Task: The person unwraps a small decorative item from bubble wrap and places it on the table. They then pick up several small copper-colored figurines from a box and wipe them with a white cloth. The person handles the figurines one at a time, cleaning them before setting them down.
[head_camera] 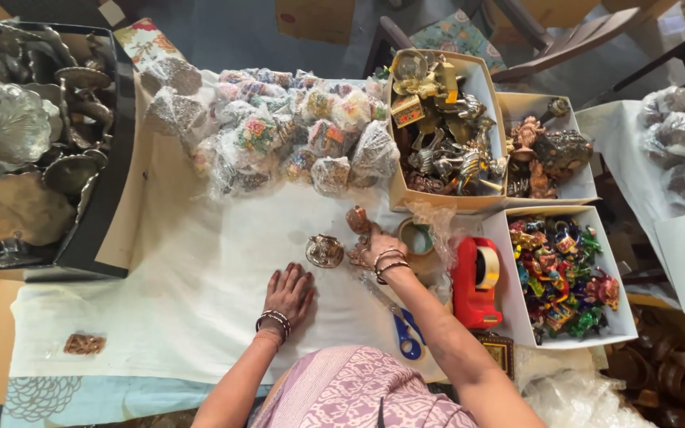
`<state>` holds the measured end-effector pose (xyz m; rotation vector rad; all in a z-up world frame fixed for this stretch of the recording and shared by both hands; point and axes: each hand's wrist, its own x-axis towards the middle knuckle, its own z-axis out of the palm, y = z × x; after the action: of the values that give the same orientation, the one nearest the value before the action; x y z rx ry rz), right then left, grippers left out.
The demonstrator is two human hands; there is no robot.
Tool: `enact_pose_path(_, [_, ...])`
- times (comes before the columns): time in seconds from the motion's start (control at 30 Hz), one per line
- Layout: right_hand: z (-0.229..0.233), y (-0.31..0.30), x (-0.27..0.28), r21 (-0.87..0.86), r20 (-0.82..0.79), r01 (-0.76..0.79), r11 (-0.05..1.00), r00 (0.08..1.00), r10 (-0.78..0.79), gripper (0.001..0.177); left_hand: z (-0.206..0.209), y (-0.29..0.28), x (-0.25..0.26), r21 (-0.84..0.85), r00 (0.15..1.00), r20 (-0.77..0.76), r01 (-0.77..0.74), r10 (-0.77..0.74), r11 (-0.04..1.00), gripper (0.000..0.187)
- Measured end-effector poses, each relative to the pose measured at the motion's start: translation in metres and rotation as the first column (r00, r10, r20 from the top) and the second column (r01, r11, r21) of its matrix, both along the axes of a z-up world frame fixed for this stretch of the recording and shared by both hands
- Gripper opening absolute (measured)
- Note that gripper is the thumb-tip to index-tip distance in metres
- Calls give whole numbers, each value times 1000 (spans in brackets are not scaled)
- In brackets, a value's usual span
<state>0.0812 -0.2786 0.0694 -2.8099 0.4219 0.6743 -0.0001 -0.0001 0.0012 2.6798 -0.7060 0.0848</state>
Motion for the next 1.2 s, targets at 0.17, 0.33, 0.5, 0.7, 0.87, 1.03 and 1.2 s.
enact_pose_path(0.17, [13, 8, 6, 111, 77, 58, 992, 995, -67, 73, 3, 0, 0, -13, 1000, 1, 4, -4, 1000, 50])
enact_pose_path(0.33, [12, 4, -16, 170, 204, 103, 980, 969, -137, 70, 3, 1, 0, -24, 1000, -18, 5, -5, 1000, 51])
enact_pose_path(0.5, [15, -1, -41, 424, 273, 119, 898, 929, -252, 66, 0, 0, 0, -17, 1000, -6, 14, -14, 1000, 51])
enact_pose_path(0.7, [50, 7, -41, 419, 560, -35, 907, 796, -228, 45, 1, 0, 0, -28, 1000, -2, 12, -12, 1000, 51])
enact_pose_path(0.87, [35, -5, -29, 309, 672, -226, 924, 739, -44, 43, 6, 0, 0, -32, 1000, -11, 13, -14, 999, 48])
enact_pose_path(1.03, [78, -56, -13, 178, 889, -242, 954, 455, -50, 27, 11, -3, 1, -55, 1000, -11, 9, -10, 998, 46])
enact_pose_path(1.2, [83, -185, 41, 481, 857, 214, 850, 88, -507, 7, 15, -2, 2, -44, 1000, -2, -9, 9, 999, 46])
